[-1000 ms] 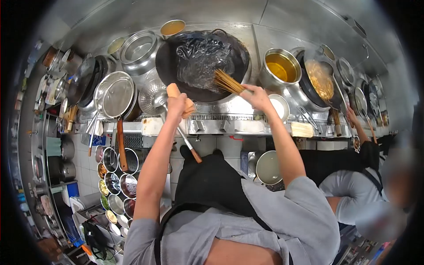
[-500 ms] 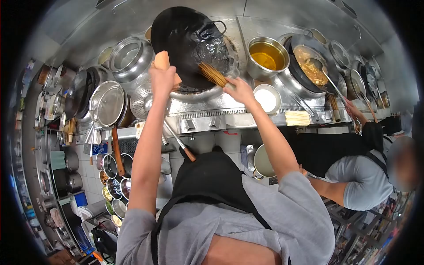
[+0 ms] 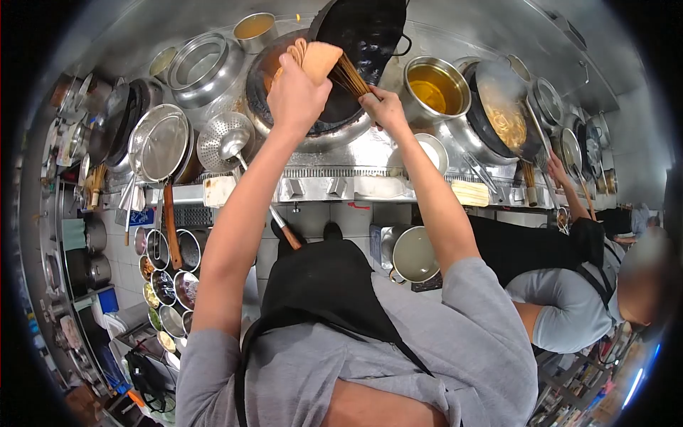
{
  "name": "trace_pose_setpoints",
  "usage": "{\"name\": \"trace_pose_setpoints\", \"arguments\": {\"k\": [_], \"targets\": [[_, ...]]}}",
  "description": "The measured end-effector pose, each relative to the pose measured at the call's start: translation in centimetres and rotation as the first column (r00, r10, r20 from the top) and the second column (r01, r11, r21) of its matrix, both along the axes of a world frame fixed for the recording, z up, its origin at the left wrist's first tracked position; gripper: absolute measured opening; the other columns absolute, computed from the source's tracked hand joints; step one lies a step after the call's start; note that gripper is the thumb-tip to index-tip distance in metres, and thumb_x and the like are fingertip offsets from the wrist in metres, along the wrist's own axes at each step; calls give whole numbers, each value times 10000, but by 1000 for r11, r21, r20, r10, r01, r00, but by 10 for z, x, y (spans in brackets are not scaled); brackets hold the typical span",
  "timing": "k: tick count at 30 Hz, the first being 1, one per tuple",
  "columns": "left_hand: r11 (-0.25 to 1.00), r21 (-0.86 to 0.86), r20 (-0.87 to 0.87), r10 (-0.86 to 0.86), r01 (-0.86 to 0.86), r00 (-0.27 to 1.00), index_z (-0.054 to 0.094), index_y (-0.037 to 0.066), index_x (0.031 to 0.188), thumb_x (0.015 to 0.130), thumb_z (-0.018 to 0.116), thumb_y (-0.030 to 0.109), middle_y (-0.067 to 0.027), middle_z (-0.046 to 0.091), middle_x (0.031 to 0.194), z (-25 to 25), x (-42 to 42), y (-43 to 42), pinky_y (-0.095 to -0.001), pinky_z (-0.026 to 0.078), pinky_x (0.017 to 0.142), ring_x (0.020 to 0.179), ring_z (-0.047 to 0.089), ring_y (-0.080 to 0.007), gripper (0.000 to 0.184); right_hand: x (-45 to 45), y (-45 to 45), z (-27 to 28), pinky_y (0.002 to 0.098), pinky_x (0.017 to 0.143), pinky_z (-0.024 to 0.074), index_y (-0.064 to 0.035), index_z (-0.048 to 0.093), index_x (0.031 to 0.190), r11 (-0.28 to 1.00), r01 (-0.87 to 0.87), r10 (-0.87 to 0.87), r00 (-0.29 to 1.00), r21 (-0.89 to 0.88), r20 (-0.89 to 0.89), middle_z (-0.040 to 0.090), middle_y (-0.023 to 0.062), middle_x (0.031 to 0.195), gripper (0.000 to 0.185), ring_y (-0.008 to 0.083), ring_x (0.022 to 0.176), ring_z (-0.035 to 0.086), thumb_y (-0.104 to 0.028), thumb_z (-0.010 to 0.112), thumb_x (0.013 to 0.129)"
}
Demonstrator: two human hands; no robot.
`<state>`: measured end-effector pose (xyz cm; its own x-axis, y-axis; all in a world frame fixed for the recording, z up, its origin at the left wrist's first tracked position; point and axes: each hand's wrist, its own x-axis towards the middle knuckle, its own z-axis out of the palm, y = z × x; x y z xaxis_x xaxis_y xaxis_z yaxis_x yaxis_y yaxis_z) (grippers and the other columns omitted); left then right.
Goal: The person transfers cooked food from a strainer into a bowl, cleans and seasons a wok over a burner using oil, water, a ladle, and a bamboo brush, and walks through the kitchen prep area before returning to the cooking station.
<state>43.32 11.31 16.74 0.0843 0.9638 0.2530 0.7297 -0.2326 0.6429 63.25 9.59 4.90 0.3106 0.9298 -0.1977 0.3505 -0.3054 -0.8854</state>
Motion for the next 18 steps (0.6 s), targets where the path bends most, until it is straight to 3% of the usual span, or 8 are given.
{"name": "trace_pose_setpoints", "arguments": {"k": [2, 3, 6, 7, 10, 12, 16, 18], "targets": [[998, 58, 2, 1, -1, 1000, 384, -45, 1106, 700, 707, 275, -269, 641, 878, -14, -9, -4, -469, 494, 774, 860, 630, -434, 610, -6, 7, -23, 375, 680, 529, -92, 590, 1260, 986, -16, -34, 957, 168, 289, 673, 187, 777, 527, 339, 723, 666, -275, 688, 775], [997, 38, 56, 62, -64, 996, 383, -35, 1106, 696, 705, 272, -272, 638, 885, -18, -15, -4, -473, 490, 771, 858, 627, -437, 605, -12, 5, -31, 414, 818, 496, -102, 572, 1277, 975, -58, -45, 896, 215, 443, 644, 220, 995, 544, 387, 947, 618, -304, 679, 783], [987, 36, 265, 144, -159, 953, 393, -38, 1116, 693, 707, 243, -281, 618, 955, -51, -48, 11, -457, 485, 777, 886, 625, -420, 597, -9, -17, -71, 440, 815, 494, -125, 555, 1290, 976, -56, -66, 848, 212, 526, 577, 214, 1118, 550, 376, 1000, 596, -327, 666, 791], [981, 55, 319, 161, -188, 934, 394, -46, 1132, 702, 701, 223, -279, 607, 988, -60, -63, 14, -445, 483, 786, 900, 623, -401, 593, -4, -33, -75, 446, 831, 485, -166, 525, 1313, 995, 64, -96, 861, 81, 499, 543, 212, 1131, 543, 374, 1047, 559, -326, 654, 810], [963, 51, 404, 221, -263, 888, 405, -70, 1103, 741, 676, 196, -214, 570, 989, -114, -111, 27, -386, 481, 776, 873, 599, -297, 524, -18, -84, -111, 456, 796, 483, -133, 495, 1325, 932, 265, -360, 764, 248, 535, 520, 218, 1107, 521, 407, 992, 564, -276, 626, 842], [947, -157, 490, 322, -281, 810, 372, -64, 1187, 736, 655, 175, -247, 580, 1005, -137, -127, 19, -402, 481, 816, 876, 611, -347, 583, -36, -113, -132, 485, 823, 470, -123, 453, 1365, 896, 335, -436, 784, 290, 441, 490, 274, 1163, 551, 453, 978, 570, -341, 578, 874], [906, -376, 593, 398, -196, 701, 360, -74, 1155, 746, 646, 205, -189, 559, 971, -184, -137, 13, -354, 512, 726, 836, 606, -254, 572, -52, -137, -151, 482, 784, 459, -115, 438, 1358, 896, 437, -419, 765, 85, 488, 467, 221, 1167, 559, 428, 930, 560, -280, 614, 854], [884, -419, 587, 439, -210, 680, 375, -89, 1129, 737, 679, 249, -197, 561, 1002, -193, -122, 14, -346, 505, 745, 844, 600, -251, 600, -49, -138, -188, 458, 789, 449, -70, 504, 1272, 915, 300, -389, 487, 269, 782, 482, 212, 1130, 475, 405, 858, 549, -222, 624, 838]]}}
